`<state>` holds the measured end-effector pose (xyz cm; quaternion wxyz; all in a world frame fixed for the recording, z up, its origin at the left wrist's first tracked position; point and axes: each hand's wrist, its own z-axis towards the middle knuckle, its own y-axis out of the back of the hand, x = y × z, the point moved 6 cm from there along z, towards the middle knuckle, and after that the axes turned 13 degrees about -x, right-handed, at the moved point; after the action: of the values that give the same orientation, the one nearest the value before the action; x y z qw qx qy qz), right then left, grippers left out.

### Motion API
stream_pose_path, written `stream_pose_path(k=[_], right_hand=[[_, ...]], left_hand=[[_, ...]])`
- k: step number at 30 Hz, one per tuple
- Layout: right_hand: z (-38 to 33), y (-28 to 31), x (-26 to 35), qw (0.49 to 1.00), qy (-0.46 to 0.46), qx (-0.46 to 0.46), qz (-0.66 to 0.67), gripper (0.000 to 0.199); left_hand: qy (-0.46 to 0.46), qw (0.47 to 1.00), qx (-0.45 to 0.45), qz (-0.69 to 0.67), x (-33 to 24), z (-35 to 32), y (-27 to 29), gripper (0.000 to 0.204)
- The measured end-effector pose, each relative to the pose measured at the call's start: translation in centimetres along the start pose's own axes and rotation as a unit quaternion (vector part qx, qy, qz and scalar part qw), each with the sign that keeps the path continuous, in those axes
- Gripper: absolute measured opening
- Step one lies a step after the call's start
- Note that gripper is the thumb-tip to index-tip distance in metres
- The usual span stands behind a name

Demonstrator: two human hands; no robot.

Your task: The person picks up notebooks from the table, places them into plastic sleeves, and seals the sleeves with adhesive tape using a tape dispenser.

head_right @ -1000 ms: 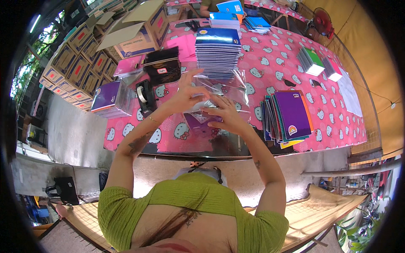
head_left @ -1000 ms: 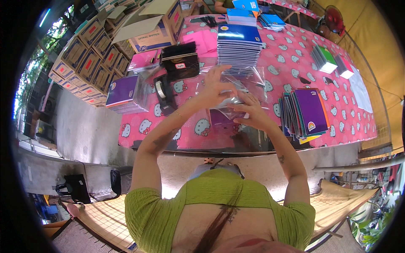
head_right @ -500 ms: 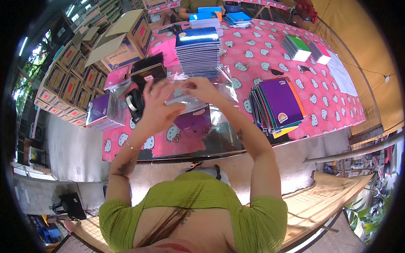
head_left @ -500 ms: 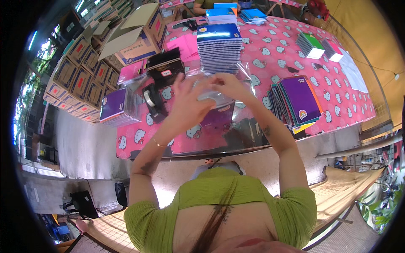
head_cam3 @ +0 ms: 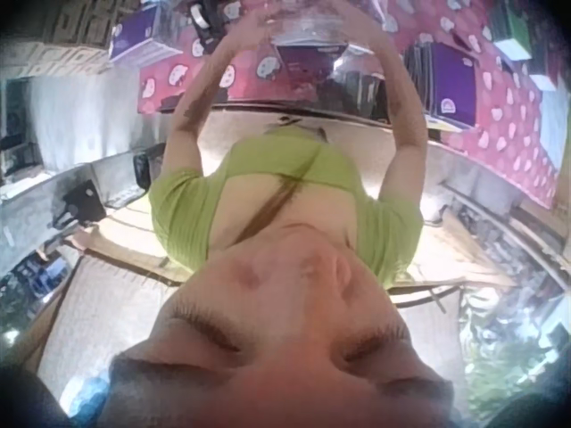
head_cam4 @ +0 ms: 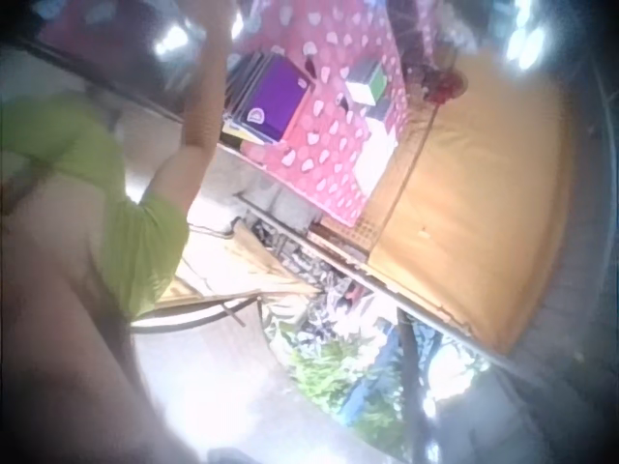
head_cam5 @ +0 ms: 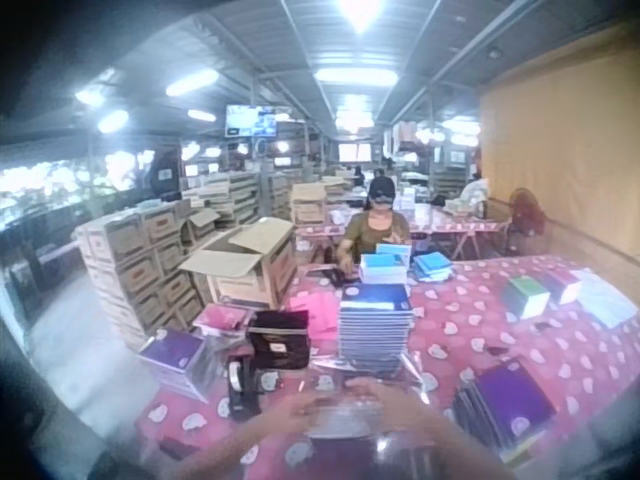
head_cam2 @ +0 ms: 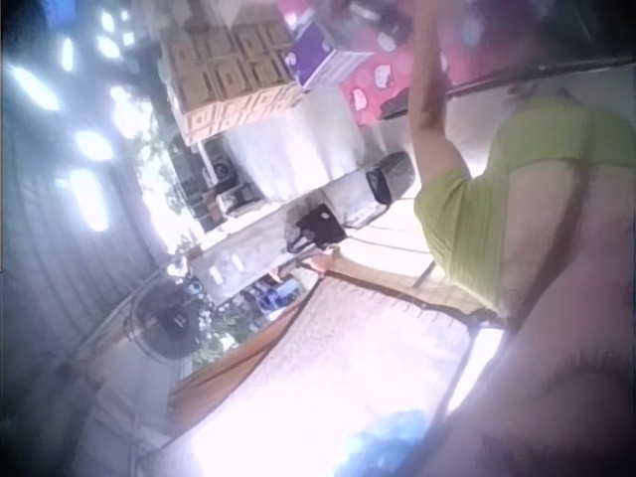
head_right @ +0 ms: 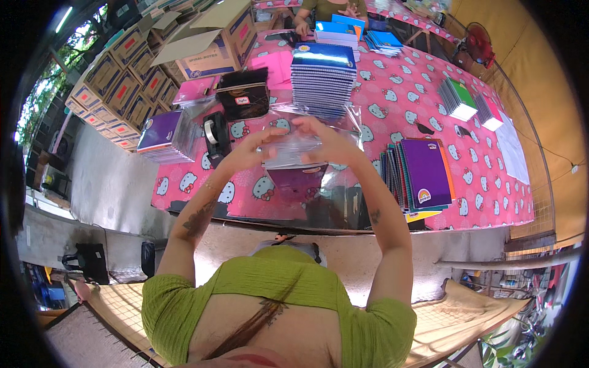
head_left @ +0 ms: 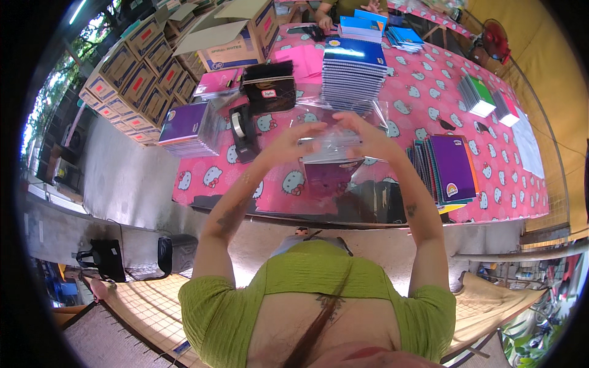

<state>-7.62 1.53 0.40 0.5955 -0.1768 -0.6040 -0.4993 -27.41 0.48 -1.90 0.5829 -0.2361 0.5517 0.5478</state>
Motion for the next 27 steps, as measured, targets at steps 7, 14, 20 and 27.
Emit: stream_pose_path(k=[7, 14, 20, 27], right_hand=[[-4.8, -3.4, 1.1, 0.920, 0.205, -0.169, -0.289, 0.031], [-3.0, -2.4, 1.3, 0.953, 0.081, -0.156, -0.248, 0.019], [-0.5, 0.0, 1.8, 0.932, 0.049, -0.155, -0.325, 0.035], [0.8, 0.6, -6.0, 0.988, -0.111, -0.101, 0.039, 0.039]], left_hand=[[-0.323, 0.849, -0.077, 0.411, -2.3, -4.5, -3.8, 0.043], [-0.082, 0.943, -0.025, 0.322, -2.2, -0.9, -2.3, 0.037], [-0.149, 0.902, -0.126, 0.386, -3.0, 1.8, -1.8, 0.047], [0.154, 0.980, 0.124, 0.001, 7.3, 8.1, -1.9, 0.036]])
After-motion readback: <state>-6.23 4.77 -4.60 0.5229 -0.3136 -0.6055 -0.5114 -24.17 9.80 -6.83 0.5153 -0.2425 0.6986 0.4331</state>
